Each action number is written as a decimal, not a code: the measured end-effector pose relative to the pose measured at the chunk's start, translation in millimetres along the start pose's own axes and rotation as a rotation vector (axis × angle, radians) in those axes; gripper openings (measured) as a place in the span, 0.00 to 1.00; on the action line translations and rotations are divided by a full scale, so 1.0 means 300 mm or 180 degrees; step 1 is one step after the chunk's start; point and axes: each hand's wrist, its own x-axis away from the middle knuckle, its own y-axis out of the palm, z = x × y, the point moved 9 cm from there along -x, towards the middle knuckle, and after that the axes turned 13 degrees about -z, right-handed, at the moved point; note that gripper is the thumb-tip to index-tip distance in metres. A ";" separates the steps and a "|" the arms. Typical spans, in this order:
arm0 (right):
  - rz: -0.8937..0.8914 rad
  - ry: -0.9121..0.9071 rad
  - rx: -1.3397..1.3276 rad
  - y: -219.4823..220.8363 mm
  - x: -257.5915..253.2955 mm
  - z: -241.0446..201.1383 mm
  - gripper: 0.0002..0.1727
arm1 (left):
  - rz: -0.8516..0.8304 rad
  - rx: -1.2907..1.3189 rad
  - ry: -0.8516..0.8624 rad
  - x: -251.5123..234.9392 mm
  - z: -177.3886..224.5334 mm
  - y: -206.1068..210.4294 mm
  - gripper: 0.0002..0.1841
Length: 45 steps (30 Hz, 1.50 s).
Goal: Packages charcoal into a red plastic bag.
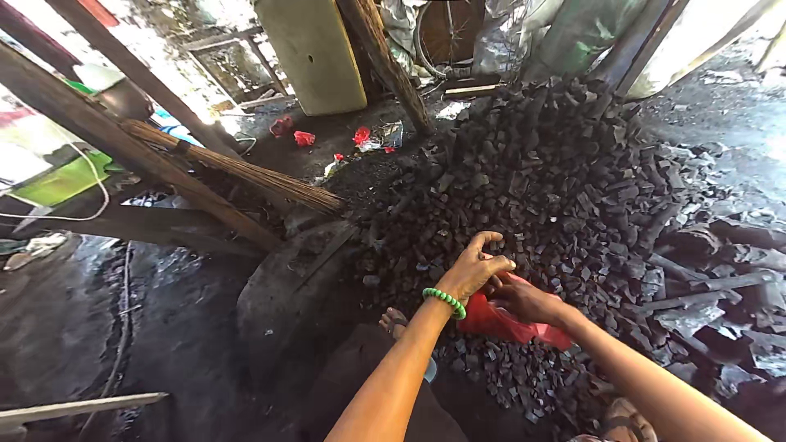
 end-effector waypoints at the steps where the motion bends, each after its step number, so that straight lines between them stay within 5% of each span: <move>1: -0.0085 -0.0053 0.0056 -0.014 0.035 0.004 0.21 | 0.0080 -0.0044 0.0017 0.002 0.002 -0.018 0.28; 4: -0.0628 0.0366 0.1026 0.001 0.160 -0.004 0.31 | 0.0261 -0.0981 -0.0319 0.009 -0.013 -0.081 0.26; 7: -0.0728 0.0380 0.2020 0.060 0.243 -0.007 0.17 | 0.0124 -0.2742 -0.1312 0.017 -0.091 -0.109 0.34; 9: -0.0274 -0.0074 0.2366 0.068 0.286 -0.051 0.09 | -0.0093 -0.3645 -0.2077 0.045 -0.147 -0.099 0.37; 12: 0.0955 -0.1032 0.2849 0.023 0.364 -0.211 0.08 | -0.0183 -0.4166 -0.2720 0.090 -0.156 -0.098 0.17; 14: 0.1557 -0.1489 0.2756 -0.019 0.406 -0.329 0.06 | -0.0274 -0.4137 -0.2811 0.091 -0.147 -0.103 0.14; 19: 0.1149 -0.1464 0.0686 -0.170 0.383 -0.442 0.14 | -0.0783 -0.1913 -0.0982 0.029 -0.078 0.005 0.11; 21: 0.1419 -0.1203 0.0634 -0.272 0.373 -0.408 0.19 | -0.0865 -0.0385 -0.0529 0.037 -0.055 0.066 0.11; 24: 0.2048 -0.0424 0.1200 -0.427 0.398 -0.295 0.23 | -0.1153 0.0405 -0.0392 0.032 -0.068 0.104 0.12; 28: 0.2314 0.0176 0.0560 -0.472 0.435 -0.126 0.23 | -0.1193 -0.0104 -0.0160 0.046 -0.036 0.143 0.09; 31: 0.1883 -0.0522 -0.1254 -0.357 0.389 -0.043 0.16 | -0.0932 -0.0445 0.0234 0.050 0.017 0.166 0.14; 34: 0.1280 -0.1277 -0.2670 -0.224 0.318 -0.006 0.43 | -0.0312 -0.0888 0.0578 0.047 0.067 0.129 0.08; 36: 0.1153 -0.1413 -0.3073 -0.179 0.300 -0.007 0.41 | 0.0138 -0.1780 0.0807 0.053 0.102 0.113 0.07; 38: 0.1344 -0.1252 -0.3436 -0.161 0.292 -0.003 0.36 | 0.0546 -0.2730 0.1330 0.074 0.132 0.139 0.11; 40: 0.1605 -0.0870 -0.3898 -0.152 0.285 0.009 0.37 | 0.1034 -0.3589 0.2401 0.113 0.154 0.192 0.14; 42: 0.1656 -0.1153 -0.4147 -0.150 0.279 0.024 0.28 | 0.1143 -0.3970 0.2920 0.130 0.147 0.229 0.08; 43: 0.1603 -0.1455 -0.4154 -0.155 0.279 0.031 0.19 | 0.0981 -0.3958 0.2752 0.121 0.139 0.233 0.06; 45: 0.1653 -0.1573 -0.3709 -0.168 0.284 0.039 0.09 | 0.0185 -0.3225 0.1498 0.072 0.100 0.205 0.11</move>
